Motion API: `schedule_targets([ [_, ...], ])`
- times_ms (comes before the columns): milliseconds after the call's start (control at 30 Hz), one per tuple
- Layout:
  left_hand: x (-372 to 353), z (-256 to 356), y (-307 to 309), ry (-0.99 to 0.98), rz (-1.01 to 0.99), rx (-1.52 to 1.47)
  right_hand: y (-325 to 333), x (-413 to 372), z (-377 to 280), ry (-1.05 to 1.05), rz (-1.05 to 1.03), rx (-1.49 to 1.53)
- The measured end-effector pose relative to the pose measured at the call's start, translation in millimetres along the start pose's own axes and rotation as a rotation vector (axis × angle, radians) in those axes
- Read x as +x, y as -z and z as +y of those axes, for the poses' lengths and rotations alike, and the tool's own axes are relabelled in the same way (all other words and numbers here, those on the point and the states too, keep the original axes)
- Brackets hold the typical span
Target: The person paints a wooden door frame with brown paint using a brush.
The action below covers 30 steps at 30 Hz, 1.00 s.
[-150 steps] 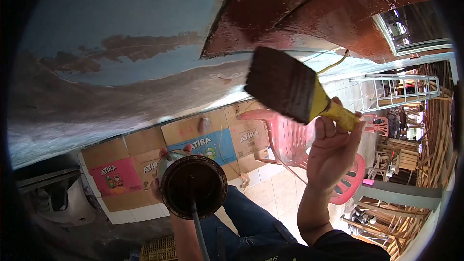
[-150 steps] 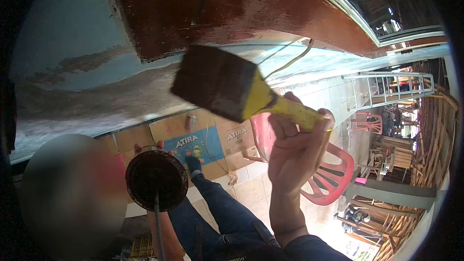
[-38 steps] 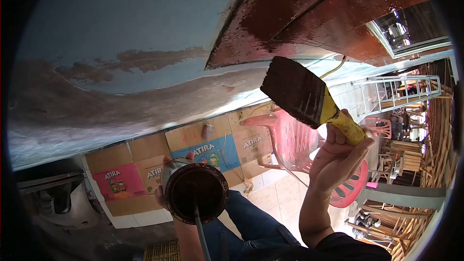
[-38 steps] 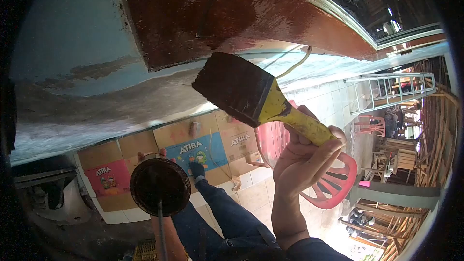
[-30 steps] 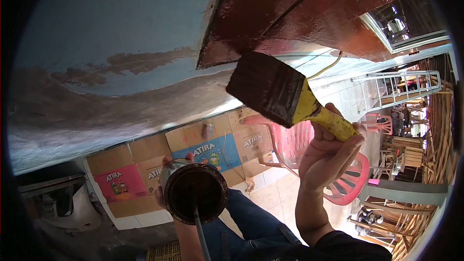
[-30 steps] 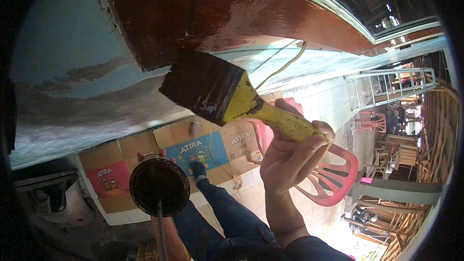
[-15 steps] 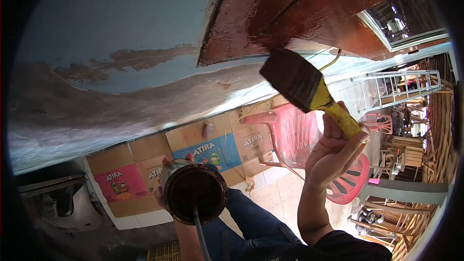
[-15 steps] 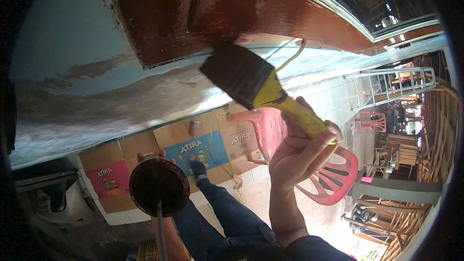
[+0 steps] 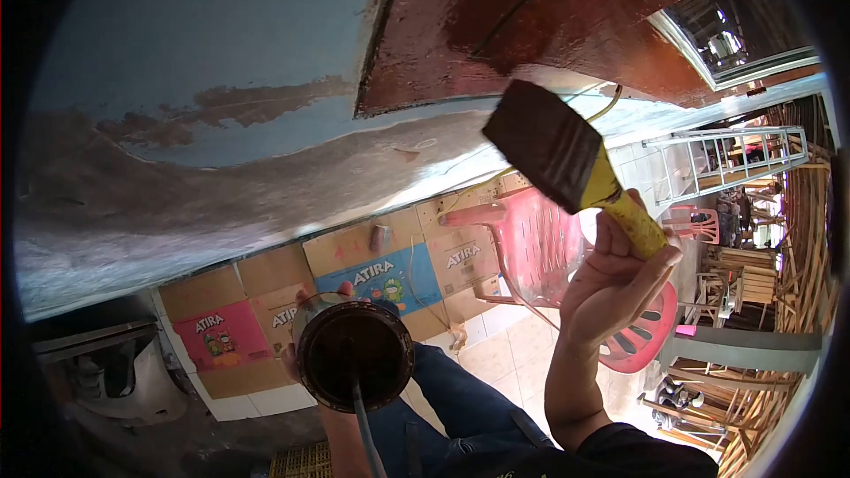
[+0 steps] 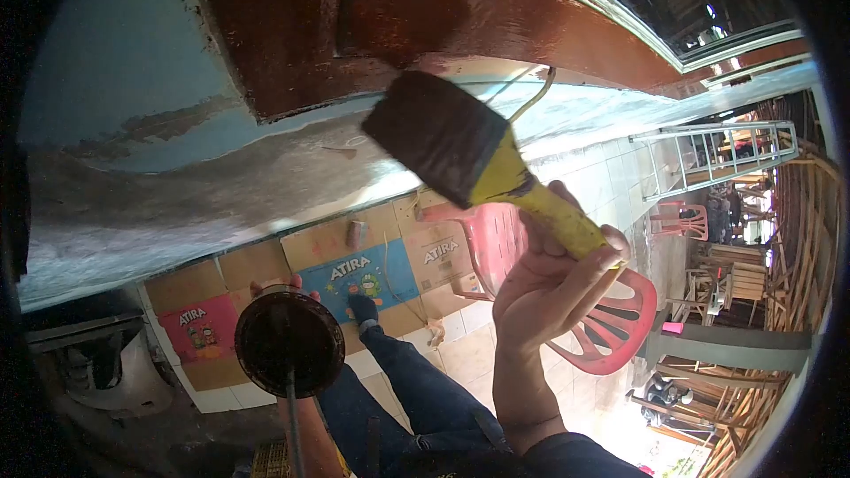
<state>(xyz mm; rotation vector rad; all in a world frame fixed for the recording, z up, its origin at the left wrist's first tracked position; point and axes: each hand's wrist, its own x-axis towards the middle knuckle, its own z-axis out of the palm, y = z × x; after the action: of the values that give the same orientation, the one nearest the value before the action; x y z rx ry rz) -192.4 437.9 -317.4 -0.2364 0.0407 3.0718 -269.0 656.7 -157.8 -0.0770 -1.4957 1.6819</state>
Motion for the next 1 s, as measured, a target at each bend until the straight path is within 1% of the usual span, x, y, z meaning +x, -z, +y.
schedule_targets([
  [33,-1.5,0.2,0.7,-0.001,0.023,0.000,-2.1,-2.1,1.3,0.016,-0.053,0.043],
  [67,-2.4,0.2,1.3,-0.001,0.046,0.001,-3.3,-3.5,3.5,0.038,-0.071,0.025],
  [133,-2.6,0.8,2.9,0.020,0.025,-0.029,-5.0,-4.3,8.3,0.079,-0.108,-0.011],
  [267,-3.7,1.3,1.6,0.017,0.041,-0.037,-4.1,6.1,0.8,0.067,0.026,-0.140],
  [400,-3.9,4.4,16.5,0.026,-0.042,-0.039,-0.6,3.1,-1.3,0.051,0.037,-0.032],
  [500,-3.3,5.2,19.9,0.065,-0.030,-0.090,-2.6,-0.5,7.4,0.095,-0.123,-0.003],
  [633,0.7,9.0,6.4,0.089,0.037,-0.122,-2.0,5.9,4.3,0.089,-0.016,-0.091],
  [733,-1.5,15.1,18.0,0.177,0.166,-0.143,2.0,1.7,1.1,0.046,-0.008,-0.007],
  [767,-2.1,17.2,21.8,0.213,0.206,-0.145,-1.8,-0.4,1.3,0.052,-0.069,0.042],
  [833,-2.5,20.6,26.5,0.273,0.265,-0.140,-4.6,-3.6,5.0,0.049,-0.123,0.023],
  [867,-1.8,18.7,21.9,0.241,0.212,-0.138,-6.3,-4.5,6.8,0.048,-0.150,0.016],
  [900,0.6,16.3,12.8,0.209,0.160,-0.137,-9.3,-3.8,8.1,0.063,-0.117,-0.028],
  [933,-0.5,7.8,0.4,0.120,0.038,-0.145,-10.1,-2.1,6.8,0.052,-0.080,-0.049],
  [1000,-1.2,3.7,-5.4,0.024,-0.066,-0.114,-8.3,3.8,2.3,0.030,-0.009,-0.092],
])
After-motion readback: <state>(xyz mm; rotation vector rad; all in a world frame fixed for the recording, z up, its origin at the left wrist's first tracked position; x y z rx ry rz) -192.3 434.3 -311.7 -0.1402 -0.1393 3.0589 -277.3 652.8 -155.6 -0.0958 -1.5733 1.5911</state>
